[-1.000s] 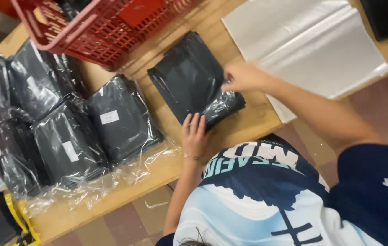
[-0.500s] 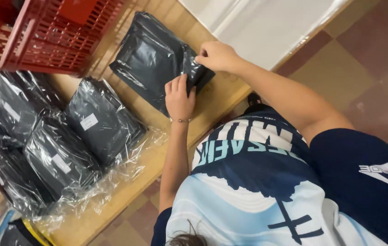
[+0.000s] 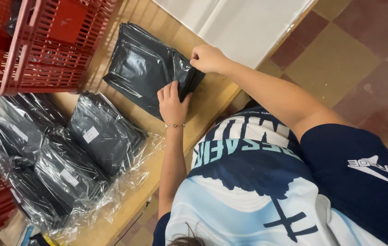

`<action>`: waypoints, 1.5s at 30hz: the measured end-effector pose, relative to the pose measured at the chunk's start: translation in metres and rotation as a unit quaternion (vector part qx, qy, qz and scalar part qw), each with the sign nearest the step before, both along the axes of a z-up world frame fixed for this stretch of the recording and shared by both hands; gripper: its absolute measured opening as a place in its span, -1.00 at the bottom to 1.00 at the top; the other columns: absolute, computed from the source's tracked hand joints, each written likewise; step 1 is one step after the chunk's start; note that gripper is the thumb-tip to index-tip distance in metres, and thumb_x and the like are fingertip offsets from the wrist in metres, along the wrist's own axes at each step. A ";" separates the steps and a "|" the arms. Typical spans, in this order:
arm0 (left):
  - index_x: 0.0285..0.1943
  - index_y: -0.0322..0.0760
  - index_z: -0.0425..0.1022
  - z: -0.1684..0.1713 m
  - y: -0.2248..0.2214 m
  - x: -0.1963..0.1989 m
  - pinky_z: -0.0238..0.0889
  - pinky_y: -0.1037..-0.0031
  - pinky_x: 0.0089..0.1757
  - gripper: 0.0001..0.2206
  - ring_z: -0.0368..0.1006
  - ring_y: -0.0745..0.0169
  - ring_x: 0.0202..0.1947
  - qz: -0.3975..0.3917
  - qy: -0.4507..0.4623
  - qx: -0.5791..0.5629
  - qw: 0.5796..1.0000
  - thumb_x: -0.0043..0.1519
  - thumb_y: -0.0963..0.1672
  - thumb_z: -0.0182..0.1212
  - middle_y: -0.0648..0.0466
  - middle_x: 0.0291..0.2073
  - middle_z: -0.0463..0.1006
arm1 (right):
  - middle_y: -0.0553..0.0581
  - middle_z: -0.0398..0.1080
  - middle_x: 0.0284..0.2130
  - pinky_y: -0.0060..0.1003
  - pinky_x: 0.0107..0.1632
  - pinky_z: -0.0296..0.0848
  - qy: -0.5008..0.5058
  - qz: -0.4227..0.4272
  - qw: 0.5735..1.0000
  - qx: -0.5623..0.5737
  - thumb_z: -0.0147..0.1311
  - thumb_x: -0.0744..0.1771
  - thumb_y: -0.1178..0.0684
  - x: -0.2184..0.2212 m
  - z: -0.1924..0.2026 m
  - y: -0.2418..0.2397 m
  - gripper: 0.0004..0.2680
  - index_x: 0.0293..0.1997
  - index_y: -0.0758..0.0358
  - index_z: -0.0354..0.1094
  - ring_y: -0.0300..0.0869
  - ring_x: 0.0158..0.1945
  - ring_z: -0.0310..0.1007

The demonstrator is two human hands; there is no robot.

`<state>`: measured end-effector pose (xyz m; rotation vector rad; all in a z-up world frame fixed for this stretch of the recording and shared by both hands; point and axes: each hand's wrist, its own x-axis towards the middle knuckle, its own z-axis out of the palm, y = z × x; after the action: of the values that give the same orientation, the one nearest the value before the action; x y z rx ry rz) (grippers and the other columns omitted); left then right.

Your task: Packing stacks of black plastic bags into clear plastic sleeves at a workbench

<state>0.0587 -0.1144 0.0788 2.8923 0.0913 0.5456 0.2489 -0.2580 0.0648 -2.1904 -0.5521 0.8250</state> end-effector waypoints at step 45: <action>-0.07 -0.33 0.41 -0.031 -0.155 0.170 0.22 0.17 -0.17 -0.62 0.27 -0.19 -0.24 -0.237 0.165 -0.079 0.954 0.06 -0.04 0.40 -0.13 -0.17 0.42 | 0.03 0.41 -0.30 -0.06 -0.19 0.26 -0.647 -0.075 0.755 -0.080 0.11 0.31 -0.02 0.380 -0.047 -0.026 -0.78 0.04 0.04 0.46 0.00 -0.16 0.33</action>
<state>0.2284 -0.2696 0.0473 2.6769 -0.4778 -0.0303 0.6288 -0.2839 0.0181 -2.6571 -0.9069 -0.9462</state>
